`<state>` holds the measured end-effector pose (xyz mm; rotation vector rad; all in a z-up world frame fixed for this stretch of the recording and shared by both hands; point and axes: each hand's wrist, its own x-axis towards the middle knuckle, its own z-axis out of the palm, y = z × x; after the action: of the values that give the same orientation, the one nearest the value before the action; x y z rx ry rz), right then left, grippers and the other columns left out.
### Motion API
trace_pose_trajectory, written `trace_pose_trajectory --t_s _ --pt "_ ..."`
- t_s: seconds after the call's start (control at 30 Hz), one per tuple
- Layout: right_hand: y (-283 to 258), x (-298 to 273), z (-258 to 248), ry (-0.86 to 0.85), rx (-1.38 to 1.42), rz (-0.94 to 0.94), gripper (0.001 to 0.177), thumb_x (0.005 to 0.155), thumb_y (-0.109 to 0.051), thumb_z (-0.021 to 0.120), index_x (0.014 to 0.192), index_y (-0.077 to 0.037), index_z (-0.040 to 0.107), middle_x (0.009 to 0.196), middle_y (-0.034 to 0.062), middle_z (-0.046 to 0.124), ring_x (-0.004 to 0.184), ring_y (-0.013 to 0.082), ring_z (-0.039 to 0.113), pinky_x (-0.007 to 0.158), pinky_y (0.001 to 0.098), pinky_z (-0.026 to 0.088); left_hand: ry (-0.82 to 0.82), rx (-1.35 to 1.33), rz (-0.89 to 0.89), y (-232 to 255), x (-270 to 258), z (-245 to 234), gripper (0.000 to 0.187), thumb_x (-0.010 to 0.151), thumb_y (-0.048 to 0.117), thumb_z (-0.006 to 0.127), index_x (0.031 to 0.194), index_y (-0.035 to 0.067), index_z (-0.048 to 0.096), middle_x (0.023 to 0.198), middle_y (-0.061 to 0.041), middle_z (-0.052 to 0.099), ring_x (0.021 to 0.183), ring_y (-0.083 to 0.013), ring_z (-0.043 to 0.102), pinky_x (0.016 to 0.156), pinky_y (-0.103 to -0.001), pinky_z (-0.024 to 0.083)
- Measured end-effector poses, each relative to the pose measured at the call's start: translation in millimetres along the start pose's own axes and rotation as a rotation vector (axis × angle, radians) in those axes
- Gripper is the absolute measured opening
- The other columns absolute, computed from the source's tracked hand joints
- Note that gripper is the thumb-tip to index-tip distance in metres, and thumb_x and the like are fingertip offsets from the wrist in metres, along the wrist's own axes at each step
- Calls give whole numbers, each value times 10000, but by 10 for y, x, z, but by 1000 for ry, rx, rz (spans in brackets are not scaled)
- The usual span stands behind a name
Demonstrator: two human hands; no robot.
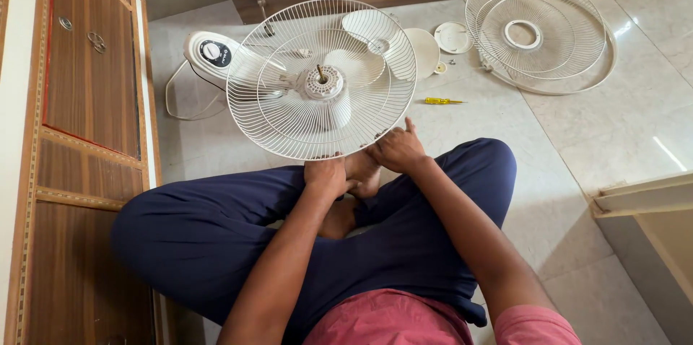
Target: The person disassembles a white electric fan while sitting on the floor. They remove the front grille, unscrew and detach the fan blades, remove the central hub, and use a screwdriver on the motor housing.
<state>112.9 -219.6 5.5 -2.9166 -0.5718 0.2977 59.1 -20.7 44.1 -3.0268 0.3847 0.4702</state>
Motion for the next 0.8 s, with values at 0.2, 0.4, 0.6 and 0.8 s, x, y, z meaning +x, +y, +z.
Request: trace_pose_trajectory --t_s 0.2,0.4,0.6,0.8 --pt "-71 -463 -302 -50 -85 22 727 965 -711 431 954 -71 774 975 157 757 952 342 721 868 519 562 -243 -141 -17 174 -154 75 854 788 696 750 1369 97 573 1279 -152 703 1213 -309 666 1020 -455 518" --pt "-370 -1117 -400 -300 -161 151 682 890 -737 494 876 -124 792 887 141 761 840 323 744 688 514 581 -242 -125 157 412 -416 611 806 723 628 854 1272 97 595 1266 -152 667 1232 -314 608 1044 -488 452" --pt "-354 -1157 -112 -324 -259 46 632 975 -651 465 868 -116 783 833 103 761 773 289 757 630 486 582 -178 -65 151 533 -245 1389 682 824 535 807 1298 87 608 1298 -184 656 1240 -352 602 1041 -505 445" --pt "-295 -1084 80 -328 -229 -21 536 954 -561 558 827 -98 797 830 119 763 803 309 746 690 471 576 -181 -47 70 595 -188 1578 476 960 406 704 1319 103 628 1331 -195 653 1258 -349 597 1081 -539 411"
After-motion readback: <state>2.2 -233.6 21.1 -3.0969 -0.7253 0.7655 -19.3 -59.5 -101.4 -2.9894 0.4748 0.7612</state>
